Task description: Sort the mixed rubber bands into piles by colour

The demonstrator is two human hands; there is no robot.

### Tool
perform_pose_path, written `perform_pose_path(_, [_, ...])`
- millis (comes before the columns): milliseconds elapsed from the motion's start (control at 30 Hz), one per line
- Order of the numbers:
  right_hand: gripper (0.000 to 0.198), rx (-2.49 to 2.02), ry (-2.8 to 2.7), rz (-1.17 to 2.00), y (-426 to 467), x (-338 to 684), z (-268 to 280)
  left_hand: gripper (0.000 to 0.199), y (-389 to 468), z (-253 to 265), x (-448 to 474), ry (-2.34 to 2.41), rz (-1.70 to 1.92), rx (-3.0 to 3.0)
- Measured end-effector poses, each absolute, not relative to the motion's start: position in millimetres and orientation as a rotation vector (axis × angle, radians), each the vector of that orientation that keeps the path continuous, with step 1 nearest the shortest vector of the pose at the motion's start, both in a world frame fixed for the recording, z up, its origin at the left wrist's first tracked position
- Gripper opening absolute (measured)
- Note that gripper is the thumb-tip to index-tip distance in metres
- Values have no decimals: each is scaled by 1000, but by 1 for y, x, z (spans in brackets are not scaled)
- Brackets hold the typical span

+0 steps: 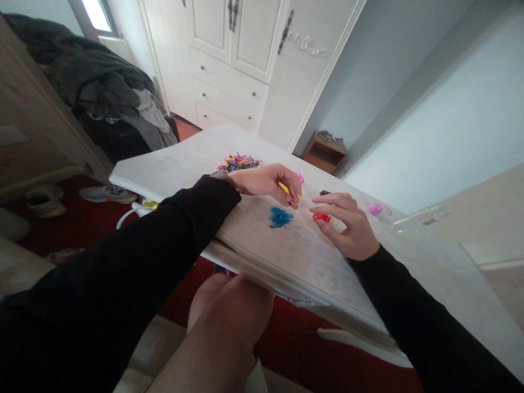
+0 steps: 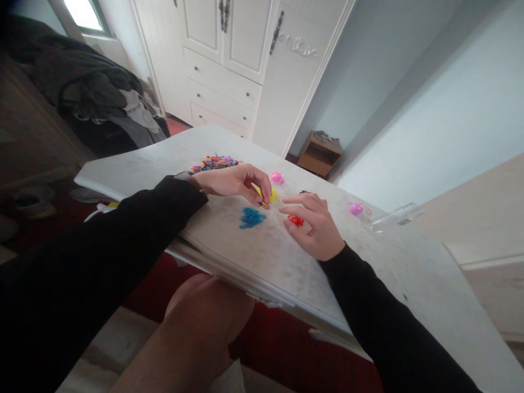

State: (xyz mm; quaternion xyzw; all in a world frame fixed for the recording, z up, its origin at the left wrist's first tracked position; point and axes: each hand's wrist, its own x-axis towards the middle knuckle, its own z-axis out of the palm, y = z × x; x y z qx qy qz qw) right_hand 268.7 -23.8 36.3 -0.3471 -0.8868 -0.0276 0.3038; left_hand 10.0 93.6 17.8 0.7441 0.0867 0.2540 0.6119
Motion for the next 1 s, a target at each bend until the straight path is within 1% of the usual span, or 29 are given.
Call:
perform_pose_path(133, [30,-857,-2541,-68,-33,254,33,28,94,17,11,200,609,1754])
perform_pose_path(367, [40,-955,-2586,-50,-31,253,28,26,96,18,11,197,613,1831])
perform_pose_path(467, [38,-937,-2551,-20,-31,252,30,26,95,19,10,213,620,1827])
perform_pose_path(600, [28,-964,-2421,-37,-30,255,32,28,94,19,9,251,654,1775])
perform_pose_path(733, [21,-1090,-2273,-149,-26,258,32,28,99,14,11,349,837,1756])
perform_pose_path(833, [26,-1197,-2267,-211,-19,258,29,29,102,12,13,415,993,1698])
perform_pose_path(1000, [34,-1333,-2365,-207,-4,253,23,28,100,15,15,445,1072,1635])
